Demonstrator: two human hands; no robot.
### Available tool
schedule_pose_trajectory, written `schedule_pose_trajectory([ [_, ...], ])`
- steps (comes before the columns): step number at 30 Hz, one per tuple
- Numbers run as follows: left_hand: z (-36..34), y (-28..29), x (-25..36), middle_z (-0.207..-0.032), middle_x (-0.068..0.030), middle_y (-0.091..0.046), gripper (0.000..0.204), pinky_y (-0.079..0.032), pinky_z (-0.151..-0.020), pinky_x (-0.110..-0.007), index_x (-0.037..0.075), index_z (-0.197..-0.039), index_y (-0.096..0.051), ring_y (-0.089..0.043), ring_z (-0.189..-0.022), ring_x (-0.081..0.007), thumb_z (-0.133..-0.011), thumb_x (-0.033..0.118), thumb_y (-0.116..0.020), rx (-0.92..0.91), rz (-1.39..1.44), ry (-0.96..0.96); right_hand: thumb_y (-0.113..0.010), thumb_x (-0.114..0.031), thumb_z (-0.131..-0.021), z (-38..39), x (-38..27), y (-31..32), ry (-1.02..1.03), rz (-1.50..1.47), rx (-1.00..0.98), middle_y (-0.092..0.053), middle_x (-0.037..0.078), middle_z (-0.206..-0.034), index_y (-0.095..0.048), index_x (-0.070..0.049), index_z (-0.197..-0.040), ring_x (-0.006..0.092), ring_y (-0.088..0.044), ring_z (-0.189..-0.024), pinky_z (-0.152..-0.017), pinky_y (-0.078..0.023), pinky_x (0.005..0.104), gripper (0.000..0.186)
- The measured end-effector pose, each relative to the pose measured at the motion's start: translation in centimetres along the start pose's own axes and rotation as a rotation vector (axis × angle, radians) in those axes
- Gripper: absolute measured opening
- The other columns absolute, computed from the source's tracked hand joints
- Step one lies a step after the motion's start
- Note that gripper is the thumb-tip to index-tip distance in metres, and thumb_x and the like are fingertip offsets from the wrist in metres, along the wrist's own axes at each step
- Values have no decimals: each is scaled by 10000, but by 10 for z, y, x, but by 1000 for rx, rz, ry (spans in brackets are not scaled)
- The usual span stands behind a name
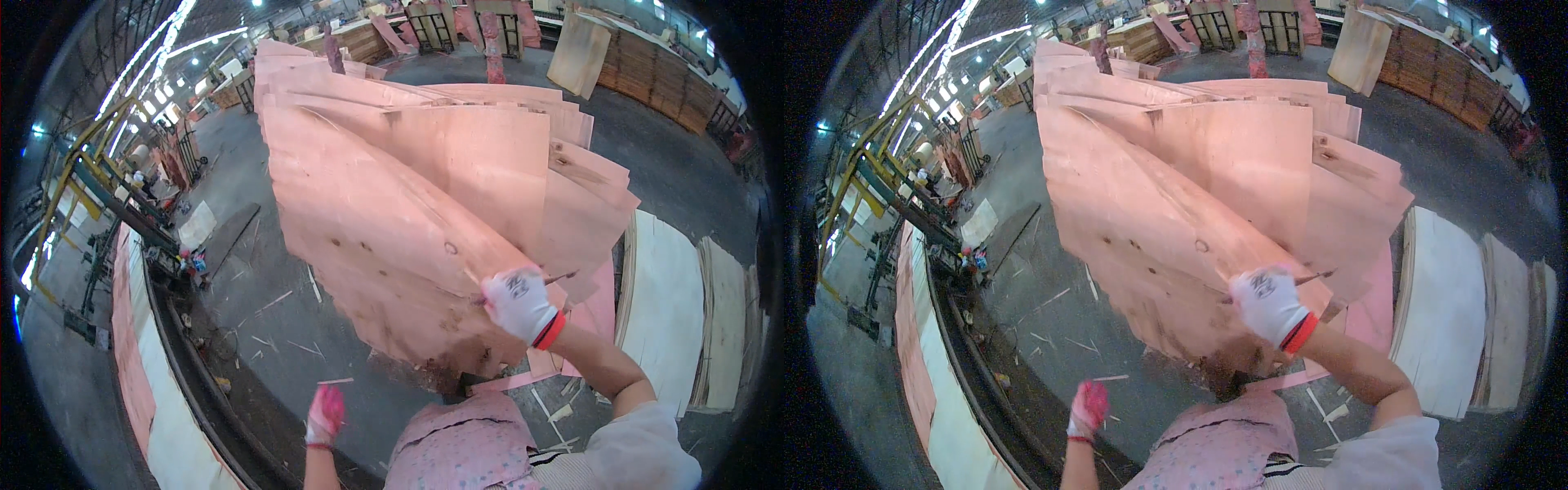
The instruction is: The person picks up thin wood veneer sheets from stacks and places them onto a long conveyor line, aligning them side-by-side and using a handheld tool to press them flat.
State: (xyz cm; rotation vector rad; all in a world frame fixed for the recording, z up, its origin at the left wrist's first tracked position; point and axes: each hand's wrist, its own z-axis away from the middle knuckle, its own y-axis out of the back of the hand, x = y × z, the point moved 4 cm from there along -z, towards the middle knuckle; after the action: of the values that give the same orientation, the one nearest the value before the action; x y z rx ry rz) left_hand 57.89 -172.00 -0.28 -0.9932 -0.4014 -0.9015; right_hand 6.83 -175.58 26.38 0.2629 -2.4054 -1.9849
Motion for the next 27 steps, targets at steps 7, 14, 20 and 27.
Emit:
schedule_pose_trajectory([
  [7,-59,-168,95,-1475,-142,-355,676,-388,-1025,-350,85,-1470,-261,-433,-1283,-258,-953,449,-500,-139,-104,-188,-564,-161,-737,63,-34,-37,237,36,-162,-616,63,-676,-601,-119,-801,273,-627,-652,-601,-409,411,85],
  [14,-93,-198,125,-1321,-51,-534,698,-466,-873,-276,84,-1306,-476,-532,-1138,-198,-871,629,-513,-88,94,-180,-619,-258,-684,132,-34,-51,320,-43,-281,-592,23,-694,-576,-183,-824,242,-587,-707,-672,-406,410,165],
  [20,-88,-127,97,-1199,-53,-621,462,-541,-802,-346,108,-1211,-547,-608,-1062,-220,-900,449,-580,28,52,-140,-629,-263,-660,148,-20,-12,311,-259,-228,-612,12,-696,-604,-175,-775,239,-594,-691,-650,-423,392,147],
  [27,-35,-80,113,-1164,-147,-619,375,-511,-903,-376,1,-1193,-533,-615,-1050,-255,-945,283,-520,109,-226,-67,-763,-331,-694,128,19,32,193,-525,-387,-646,42,-754,-620,-131,-778,273,-608,-702,-591,-470,412,259],
])
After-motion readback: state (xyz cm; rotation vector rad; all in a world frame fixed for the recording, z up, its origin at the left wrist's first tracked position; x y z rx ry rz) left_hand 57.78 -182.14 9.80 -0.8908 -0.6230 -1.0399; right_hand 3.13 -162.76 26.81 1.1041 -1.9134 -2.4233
